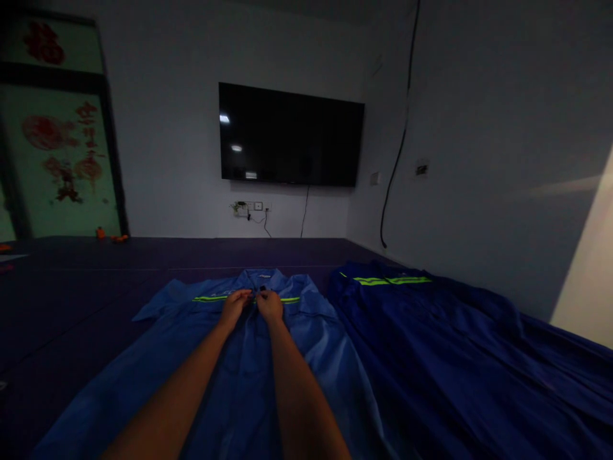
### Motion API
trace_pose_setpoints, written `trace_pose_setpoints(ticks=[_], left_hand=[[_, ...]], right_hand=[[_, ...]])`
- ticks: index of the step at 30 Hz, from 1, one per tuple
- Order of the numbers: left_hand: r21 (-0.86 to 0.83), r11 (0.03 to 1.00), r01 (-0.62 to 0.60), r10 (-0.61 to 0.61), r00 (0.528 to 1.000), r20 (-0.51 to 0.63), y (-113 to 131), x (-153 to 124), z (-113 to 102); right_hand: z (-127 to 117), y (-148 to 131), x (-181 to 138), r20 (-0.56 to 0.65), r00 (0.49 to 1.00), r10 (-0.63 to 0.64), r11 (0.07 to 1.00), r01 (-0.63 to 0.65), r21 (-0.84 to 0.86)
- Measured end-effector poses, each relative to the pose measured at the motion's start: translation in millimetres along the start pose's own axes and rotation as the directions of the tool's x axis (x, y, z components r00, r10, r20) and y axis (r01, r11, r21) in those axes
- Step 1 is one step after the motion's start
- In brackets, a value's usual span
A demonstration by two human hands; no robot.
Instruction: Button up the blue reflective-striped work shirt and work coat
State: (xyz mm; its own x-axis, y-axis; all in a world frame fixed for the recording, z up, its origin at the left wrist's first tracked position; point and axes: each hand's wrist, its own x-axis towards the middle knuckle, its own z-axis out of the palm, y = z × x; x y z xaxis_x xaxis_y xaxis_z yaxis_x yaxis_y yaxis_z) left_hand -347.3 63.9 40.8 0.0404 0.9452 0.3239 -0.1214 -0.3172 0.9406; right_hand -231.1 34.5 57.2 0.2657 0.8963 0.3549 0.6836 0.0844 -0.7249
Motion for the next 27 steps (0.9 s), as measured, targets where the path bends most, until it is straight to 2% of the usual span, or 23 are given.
trace_pose_setpoints(ticks=[16,22,27], left_hand=[[0.012,1.000,-0.019,0.018,0.999,0.030,4,-3,0],[0.092,0.994,-0.062,0.061,0.998,0.017,11,-8,1],[0.086,0.993,-0.081,0.079,0.996,0.030,19,-13,5]], right_hand=[[-3,-3,0,0.045,0.998,-0.047,0.985,0.054,-0.166],[-5,-9,-5,0.068,0.997,-0.030,0.960,0.048,-0.277],[-8,-15,-10,0.076,0.997,0.008,0.944,0.018,-0.329]])
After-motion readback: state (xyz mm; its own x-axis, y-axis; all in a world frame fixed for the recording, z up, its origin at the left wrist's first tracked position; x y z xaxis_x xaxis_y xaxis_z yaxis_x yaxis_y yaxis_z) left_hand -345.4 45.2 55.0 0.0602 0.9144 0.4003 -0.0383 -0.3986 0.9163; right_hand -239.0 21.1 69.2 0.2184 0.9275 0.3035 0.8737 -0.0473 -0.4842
